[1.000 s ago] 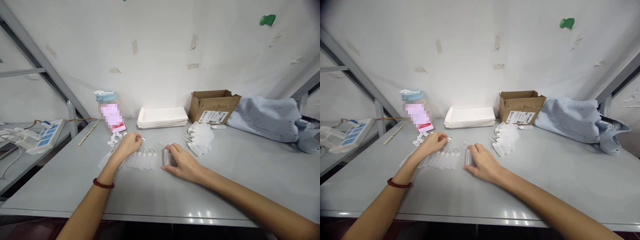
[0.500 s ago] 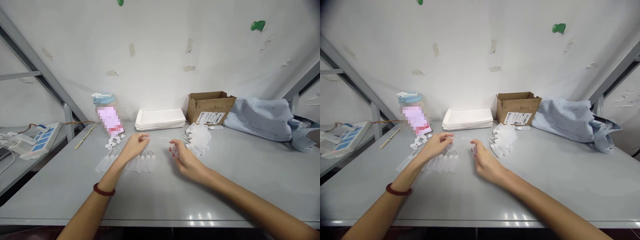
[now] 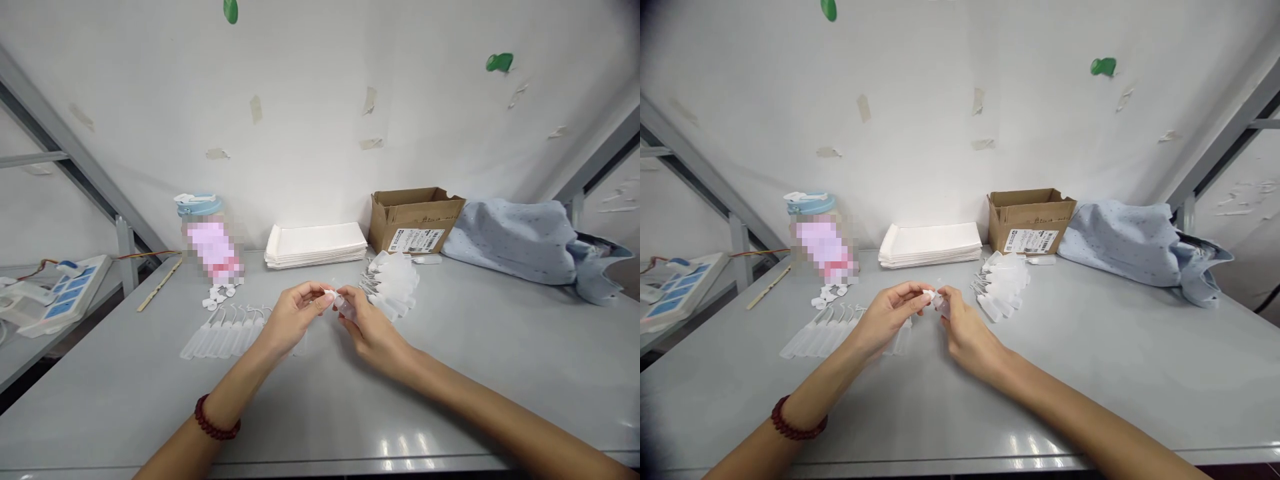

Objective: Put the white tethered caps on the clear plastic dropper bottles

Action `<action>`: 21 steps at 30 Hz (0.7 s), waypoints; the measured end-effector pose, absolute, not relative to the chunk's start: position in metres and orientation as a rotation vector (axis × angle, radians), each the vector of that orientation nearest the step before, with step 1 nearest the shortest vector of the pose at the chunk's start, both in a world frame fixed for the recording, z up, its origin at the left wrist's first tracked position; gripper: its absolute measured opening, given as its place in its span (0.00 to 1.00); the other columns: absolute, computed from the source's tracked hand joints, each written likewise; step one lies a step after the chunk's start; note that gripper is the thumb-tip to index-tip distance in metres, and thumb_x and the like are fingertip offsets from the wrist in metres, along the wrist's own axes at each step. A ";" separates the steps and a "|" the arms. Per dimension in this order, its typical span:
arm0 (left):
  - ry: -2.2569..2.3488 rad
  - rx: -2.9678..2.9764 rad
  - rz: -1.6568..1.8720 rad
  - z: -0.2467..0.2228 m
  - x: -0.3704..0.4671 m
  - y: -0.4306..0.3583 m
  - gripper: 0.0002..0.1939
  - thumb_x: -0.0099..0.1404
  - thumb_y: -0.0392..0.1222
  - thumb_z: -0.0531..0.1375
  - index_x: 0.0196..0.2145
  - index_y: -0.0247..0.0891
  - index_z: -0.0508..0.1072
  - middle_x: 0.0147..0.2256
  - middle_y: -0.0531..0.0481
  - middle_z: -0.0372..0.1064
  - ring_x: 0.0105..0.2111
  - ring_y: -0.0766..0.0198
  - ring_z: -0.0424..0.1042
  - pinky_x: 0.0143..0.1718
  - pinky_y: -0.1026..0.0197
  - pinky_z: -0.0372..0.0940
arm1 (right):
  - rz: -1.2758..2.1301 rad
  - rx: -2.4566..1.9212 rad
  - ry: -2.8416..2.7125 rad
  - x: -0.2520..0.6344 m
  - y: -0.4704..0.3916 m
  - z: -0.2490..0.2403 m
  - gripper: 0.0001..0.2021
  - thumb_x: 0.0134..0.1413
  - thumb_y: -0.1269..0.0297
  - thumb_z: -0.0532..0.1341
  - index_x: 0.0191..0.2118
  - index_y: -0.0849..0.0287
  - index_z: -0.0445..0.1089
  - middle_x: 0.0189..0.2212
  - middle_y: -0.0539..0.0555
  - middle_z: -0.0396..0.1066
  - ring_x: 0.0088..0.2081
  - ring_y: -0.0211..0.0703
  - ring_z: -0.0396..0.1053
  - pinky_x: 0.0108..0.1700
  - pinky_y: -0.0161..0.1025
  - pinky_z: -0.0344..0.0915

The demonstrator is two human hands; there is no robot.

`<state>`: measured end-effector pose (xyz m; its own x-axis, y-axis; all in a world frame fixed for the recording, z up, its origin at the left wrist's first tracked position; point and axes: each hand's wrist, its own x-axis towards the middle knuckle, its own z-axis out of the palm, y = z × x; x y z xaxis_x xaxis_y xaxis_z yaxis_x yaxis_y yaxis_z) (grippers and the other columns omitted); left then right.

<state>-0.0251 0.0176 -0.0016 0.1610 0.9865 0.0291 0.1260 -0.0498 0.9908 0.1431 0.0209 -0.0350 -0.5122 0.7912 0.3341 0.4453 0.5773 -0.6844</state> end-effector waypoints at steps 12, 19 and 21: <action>1.099 1.501 0.954 -0.003 -0.032 0.020 0.13 0.57 0.44 0.62 0.39 0.35 0.75 0.40 0.45 0.74 0.41 0.58 0.71 0.43 0.59 0.65 | 0.757 -0.985 -2.129 0.144 0.019 -0.032 0.18 0.57 0.75 0.50 0.51 0.59 0.47 0.50 0.66 0.64 0.51 0.49 0.66 0.47 0.47 0.65; 1.107 1.432 0.935 0.000 -0.032 0.018 0.11 0.57 0.44 0.63 0.36 0.35 0.76 0.36 0.46 0.75 0.37 0.60 0.72 0.41 0.59 0.66 | 0.830 -1.034 -2.063 0.145 0.018 -0.023 0.14 0.55 0.73 0.52 0.46 0.57 0.50 0.44 0.61 0.71 0.44 0.47 0.70 0.42 0.44 0.64; 1.130 1.416 0.965 0.000 -0.031 0.019 0.11 0.55 0.44 0.64 0.34 0.35 0.76 0.34 0.47 0.74 0.36 0.61 0.71 0.40 0.59 0.66 | 0.840 -1.047 -2.045 0.145 0.018 -0.021 0.14 0.54 0.73 0.52 0.45 0.57 0.51 0.43 0.60 0.72 0.43 0.47 0.70 0.42 0.44 0.63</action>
<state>-0.0307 0.0186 -0.0003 0.2329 0.9724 -0.0130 0.1391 -0.0201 0.9901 0.1446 0.0180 -0.0210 -0.4435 0.8527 0.2761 0.4126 0.4677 -0.7816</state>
